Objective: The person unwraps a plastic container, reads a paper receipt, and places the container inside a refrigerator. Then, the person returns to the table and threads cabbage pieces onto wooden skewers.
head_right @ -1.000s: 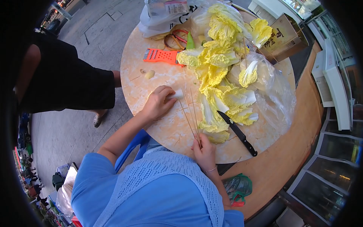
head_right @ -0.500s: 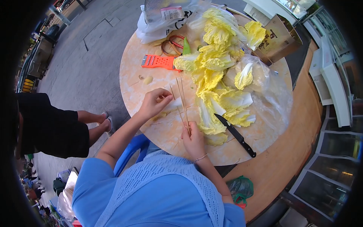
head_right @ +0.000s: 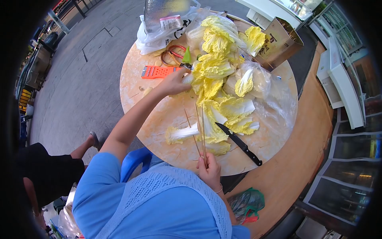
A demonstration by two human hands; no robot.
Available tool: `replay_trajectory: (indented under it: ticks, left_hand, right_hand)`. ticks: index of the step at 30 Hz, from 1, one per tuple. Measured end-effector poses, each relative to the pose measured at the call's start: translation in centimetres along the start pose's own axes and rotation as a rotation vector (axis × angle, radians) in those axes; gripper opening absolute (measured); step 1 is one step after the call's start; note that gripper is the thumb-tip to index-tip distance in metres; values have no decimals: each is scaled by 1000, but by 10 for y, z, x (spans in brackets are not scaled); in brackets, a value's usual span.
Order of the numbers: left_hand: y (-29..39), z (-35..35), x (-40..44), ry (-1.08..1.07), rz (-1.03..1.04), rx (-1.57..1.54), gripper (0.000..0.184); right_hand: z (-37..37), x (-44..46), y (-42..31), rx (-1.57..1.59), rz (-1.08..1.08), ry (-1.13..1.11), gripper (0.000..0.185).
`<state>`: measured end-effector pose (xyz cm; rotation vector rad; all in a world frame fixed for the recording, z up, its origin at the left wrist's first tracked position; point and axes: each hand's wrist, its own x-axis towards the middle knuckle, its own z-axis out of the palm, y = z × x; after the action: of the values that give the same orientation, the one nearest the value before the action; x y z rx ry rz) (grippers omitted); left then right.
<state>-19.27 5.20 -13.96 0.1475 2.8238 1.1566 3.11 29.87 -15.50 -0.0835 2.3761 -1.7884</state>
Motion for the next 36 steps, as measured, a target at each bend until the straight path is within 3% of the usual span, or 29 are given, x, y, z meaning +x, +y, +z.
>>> replay_trajectory:
  ticks: [4,6,9,11,16,17,20,21,23,25,27,31,36]
  left_hand:
    - [-23,-28,-49,41,-28,-163,57]
    - [-46,-30,-59,68,-85,-48,52]
    - [-25,-37,-67,194,-188,146,44]
    - [-35,-34,-65,221,-162,172,34]
    - [-48,-23,-57,191,-124,-311,14]
    - [-50,-25,-59,188,-124,-311,14]
    - [-50,-39,-72,83,-132,-911,19]
    - [-49,-41,-76,87,-135,-907,19]
    - [-50,-43,-86,6,-255,-1185,24]
    - [-71,-31,-88,-62,-248,-927,28]
    - [-79,-17,-90,53,-166,-511,27]
    - [-71,-17,-91,155,-237,-549,28]
    - [-96,-29,-83,557,-238,-552,29]
  right_hand:
    - [-2,4,-3,-9,4,-38,14]
    - [-1,9,-5,-24,51,-105,15]
    - [4,17,1,-6,26,-135,14]
    - [4,20,-7,-14,27,-141,13]
    - [10,27,-14,23,3,-117,12]
    - [13,32,-14,44,3,-103,13]
    - [18,43,-15,68,-19,-106,15]
    - [19,45,-16,69,-37,-123,15]
    - [18,50,-23,50,-42,-156,15]
    - [20,54,-29,25,-47,-188,15]
    - [24,59,-32,-105,-31,-210,16]
    - [29,72,-17,-159,-4,-223,18]
    - [36,82,-16,-251,-39,-230,11]
